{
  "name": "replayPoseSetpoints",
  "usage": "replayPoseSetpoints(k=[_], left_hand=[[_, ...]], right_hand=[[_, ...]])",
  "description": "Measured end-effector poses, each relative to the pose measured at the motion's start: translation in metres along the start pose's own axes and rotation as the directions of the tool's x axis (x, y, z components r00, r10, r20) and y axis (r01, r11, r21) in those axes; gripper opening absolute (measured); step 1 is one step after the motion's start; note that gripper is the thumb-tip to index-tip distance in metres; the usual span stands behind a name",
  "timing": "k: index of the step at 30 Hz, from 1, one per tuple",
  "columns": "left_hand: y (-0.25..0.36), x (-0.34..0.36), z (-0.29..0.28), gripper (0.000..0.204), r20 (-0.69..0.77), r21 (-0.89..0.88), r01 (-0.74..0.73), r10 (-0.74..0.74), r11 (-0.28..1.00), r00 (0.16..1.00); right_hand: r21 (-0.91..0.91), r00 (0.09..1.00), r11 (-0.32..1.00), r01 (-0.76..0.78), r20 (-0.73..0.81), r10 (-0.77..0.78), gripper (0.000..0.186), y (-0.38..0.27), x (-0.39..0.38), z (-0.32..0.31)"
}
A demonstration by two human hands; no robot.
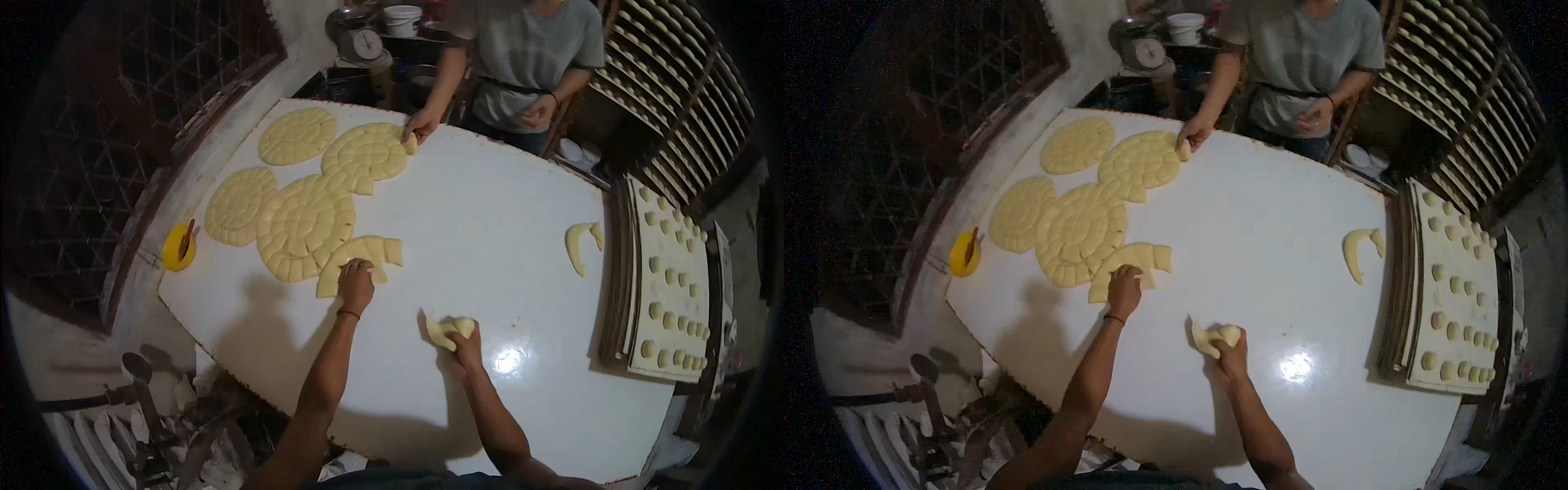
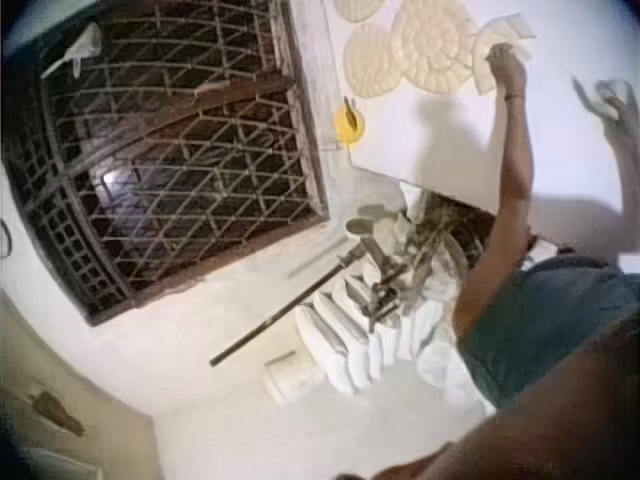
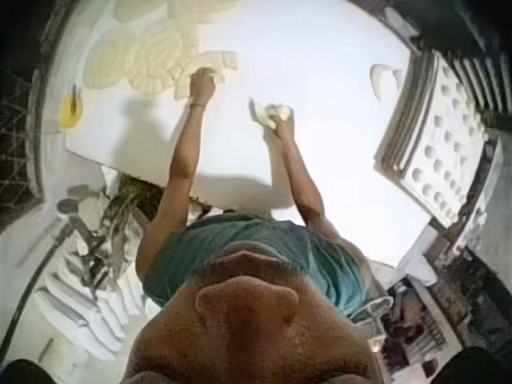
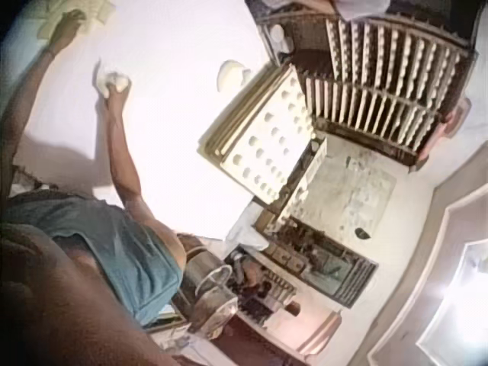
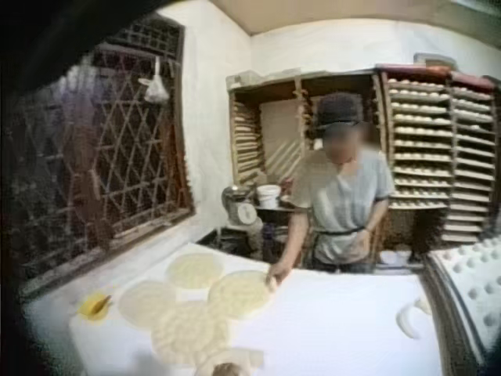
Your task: The person picks up dough balls from a stack of trays and places them onto a white table, while also placing pieces of pre-cut dough onto different trays and then loading those trays into a large storage rack.
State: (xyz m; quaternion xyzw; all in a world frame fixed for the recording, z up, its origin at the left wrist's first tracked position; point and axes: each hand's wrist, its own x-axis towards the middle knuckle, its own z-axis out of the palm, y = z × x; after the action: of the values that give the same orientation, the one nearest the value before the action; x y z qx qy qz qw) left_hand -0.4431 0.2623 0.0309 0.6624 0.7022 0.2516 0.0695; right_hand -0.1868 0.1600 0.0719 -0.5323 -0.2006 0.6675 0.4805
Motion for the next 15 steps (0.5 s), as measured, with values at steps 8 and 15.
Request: replayPoseSetpoints(k=[8,15], left_hand=[[0.279,-0.250,0.040,0.034,0.755,-0.569,0.814,0.465,0.114,0.462],[0.418,-0.275,0.004,0.028,0.576,-0.682,0.514,0.815,0.521,-0.063]], right_hand=[[-0.092,0.954,0.974,0.209,-0.202,-0.224,0.029,-0.038,-0.197,-0.183],[0.007,0.216,0.344,0.939,-0.790,-0.573,0.014,-0.104,-0.395,-0.393]])
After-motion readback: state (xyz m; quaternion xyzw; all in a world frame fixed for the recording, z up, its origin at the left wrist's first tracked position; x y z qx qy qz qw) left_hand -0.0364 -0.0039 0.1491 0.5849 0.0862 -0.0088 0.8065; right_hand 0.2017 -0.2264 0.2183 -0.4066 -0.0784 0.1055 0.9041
